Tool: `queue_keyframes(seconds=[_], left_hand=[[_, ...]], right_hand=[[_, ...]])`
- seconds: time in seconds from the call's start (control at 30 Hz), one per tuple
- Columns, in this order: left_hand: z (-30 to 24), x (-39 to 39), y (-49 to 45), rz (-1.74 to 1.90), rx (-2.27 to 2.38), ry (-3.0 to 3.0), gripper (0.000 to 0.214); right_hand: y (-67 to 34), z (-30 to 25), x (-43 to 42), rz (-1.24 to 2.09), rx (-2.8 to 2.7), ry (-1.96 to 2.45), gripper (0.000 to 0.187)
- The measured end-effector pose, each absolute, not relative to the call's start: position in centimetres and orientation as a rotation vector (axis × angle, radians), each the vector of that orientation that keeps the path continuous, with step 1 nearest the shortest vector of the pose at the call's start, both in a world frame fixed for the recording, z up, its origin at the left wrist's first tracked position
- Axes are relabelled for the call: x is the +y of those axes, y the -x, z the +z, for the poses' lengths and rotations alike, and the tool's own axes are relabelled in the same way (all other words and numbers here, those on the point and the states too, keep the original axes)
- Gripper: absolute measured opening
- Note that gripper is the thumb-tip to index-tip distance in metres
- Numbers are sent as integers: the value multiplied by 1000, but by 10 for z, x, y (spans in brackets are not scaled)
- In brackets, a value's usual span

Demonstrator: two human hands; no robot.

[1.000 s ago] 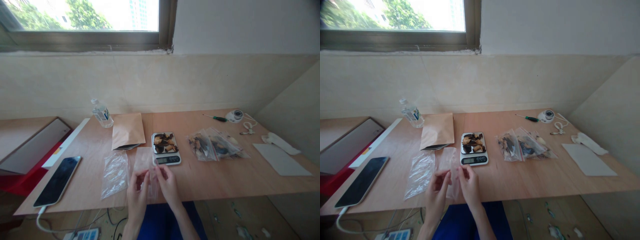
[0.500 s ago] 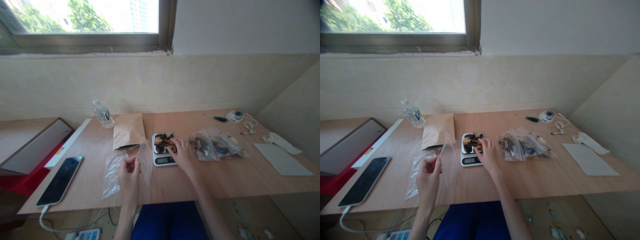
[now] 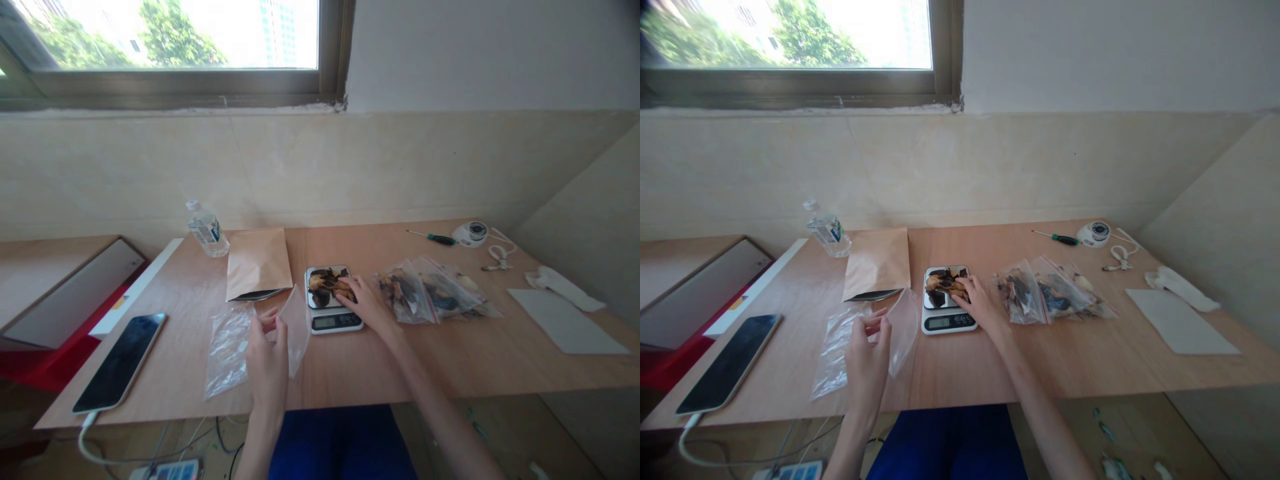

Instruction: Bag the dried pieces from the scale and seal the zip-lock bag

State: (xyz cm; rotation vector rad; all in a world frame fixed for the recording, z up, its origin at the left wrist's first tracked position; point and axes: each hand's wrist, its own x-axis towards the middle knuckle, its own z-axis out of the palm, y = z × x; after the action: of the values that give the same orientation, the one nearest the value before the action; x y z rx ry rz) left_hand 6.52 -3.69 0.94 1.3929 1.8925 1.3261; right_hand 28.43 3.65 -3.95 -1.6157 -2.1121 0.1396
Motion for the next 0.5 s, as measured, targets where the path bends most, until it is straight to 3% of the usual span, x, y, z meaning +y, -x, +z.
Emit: queue_keyframes(seconds=[0.33,0.5], left_hand=[[21,-35,-78,1016,2228,-1464,7],[16,-32,-80,1102,2214,-1425,7]], right_hand=[[-290,-51,36,273,-1942,1489,29],[-289,-47,33,382,-1936,1472,29]])
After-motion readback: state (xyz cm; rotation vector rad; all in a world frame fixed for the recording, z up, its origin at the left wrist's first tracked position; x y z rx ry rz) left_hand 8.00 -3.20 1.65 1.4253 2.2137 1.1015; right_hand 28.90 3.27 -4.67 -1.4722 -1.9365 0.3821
